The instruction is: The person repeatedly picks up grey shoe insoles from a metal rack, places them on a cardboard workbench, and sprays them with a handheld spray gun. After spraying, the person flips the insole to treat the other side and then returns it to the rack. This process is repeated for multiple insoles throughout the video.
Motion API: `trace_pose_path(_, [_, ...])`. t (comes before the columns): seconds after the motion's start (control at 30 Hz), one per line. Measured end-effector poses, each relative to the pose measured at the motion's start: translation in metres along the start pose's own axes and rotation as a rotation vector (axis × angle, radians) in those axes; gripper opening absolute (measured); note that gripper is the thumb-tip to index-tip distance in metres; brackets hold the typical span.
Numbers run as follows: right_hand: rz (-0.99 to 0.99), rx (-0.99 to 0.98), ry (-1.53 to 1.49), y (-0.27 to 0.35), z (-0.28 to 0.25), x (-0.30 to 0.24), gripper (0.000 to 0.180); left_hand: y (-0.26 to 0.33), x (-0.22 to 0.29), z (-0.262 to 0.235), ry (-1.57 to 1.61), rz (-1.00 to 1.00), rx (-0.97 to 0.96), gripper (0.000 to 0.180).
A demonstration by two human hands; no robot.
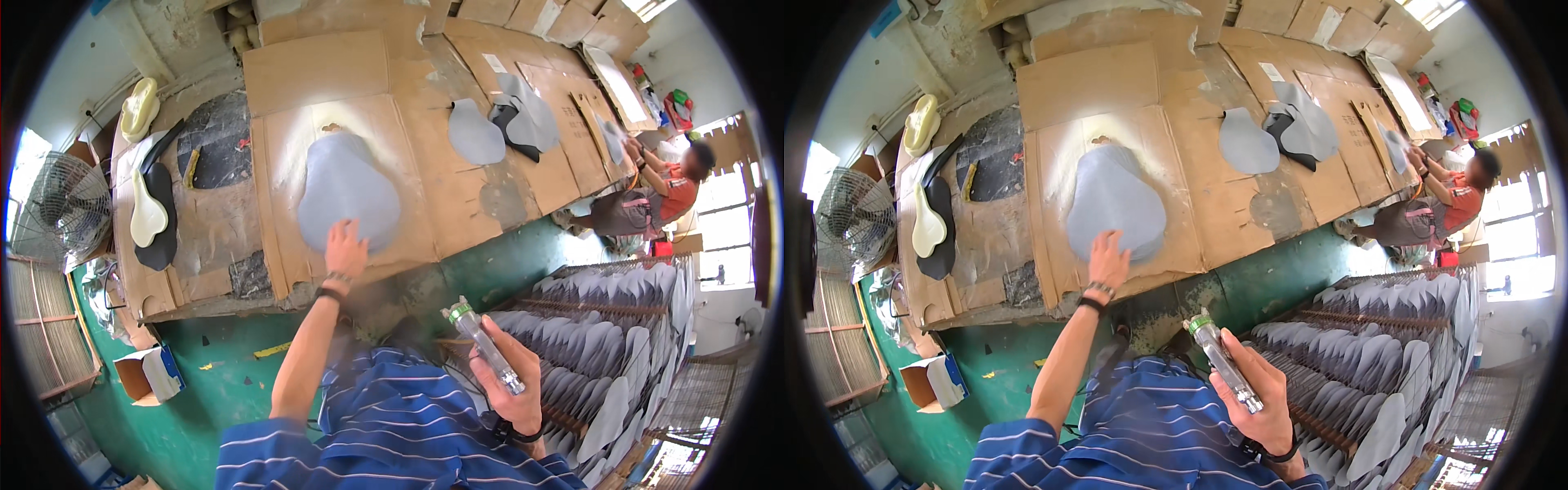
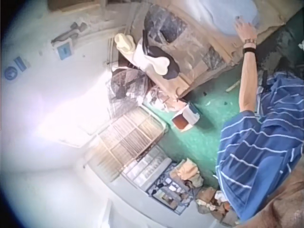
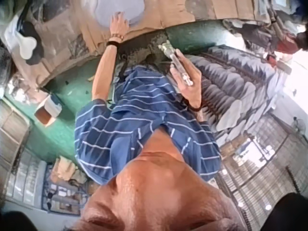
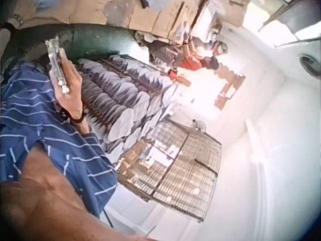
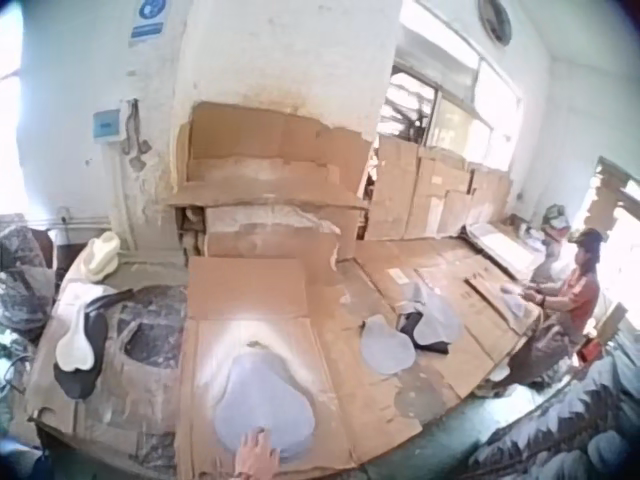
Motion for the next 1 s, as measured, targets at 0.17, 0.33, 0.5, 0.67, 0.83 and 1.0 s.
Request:
trace_pose_path(0.17, [0.046,0.011,-0.033,0.013,0.002,0.010,0.052,-0.042,0.045,0.068,-0.270,0.107,-0.247,0.055])
trace_pose_path(0.33, [0.039,0.008,-0.019,0.020,-0.007,0.020,0.055,-0.020,0.046,0.070,-0.336,0.213,-0.242,0.052])
trace_pose_path(0.5, [-0.025,-0.043,-0.021,0.016,-0.010,0.019,0.057,-0.015,0.039,0.061,-0.274,0.262,-0.233,0.054])
trace_pose_path(0.67, [-0.051,-0.038,-0.012,0.008,-0.015,0.015,0.055,-0.038,0.038,0.057,-0.134,0.149,-0.324,0.063])
trace_pose_path(0.83, [-0.061,-0.014,0.016,-0.002,-0.019,0.005,0.052,-0.033,0.036,0.051,-0.032,0.129,-0.238,0.064])
trace_pose_path(1.0, [-0.111,-0.014,0.064,-0.013,-0.019,-0.014,0.053,-0.019,0.025,0.041,0.020,0.201,-0.159,0.060])
Point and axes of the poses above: each hand's wrist, its own y-axis away from the middle knuckle, its own z-axis out of the palm, x = y × z, the point moved 5 cm from there along -y, towards the middle knuckle, and after that the axes turned 13 degrees about -y, right-handed, at the moved point
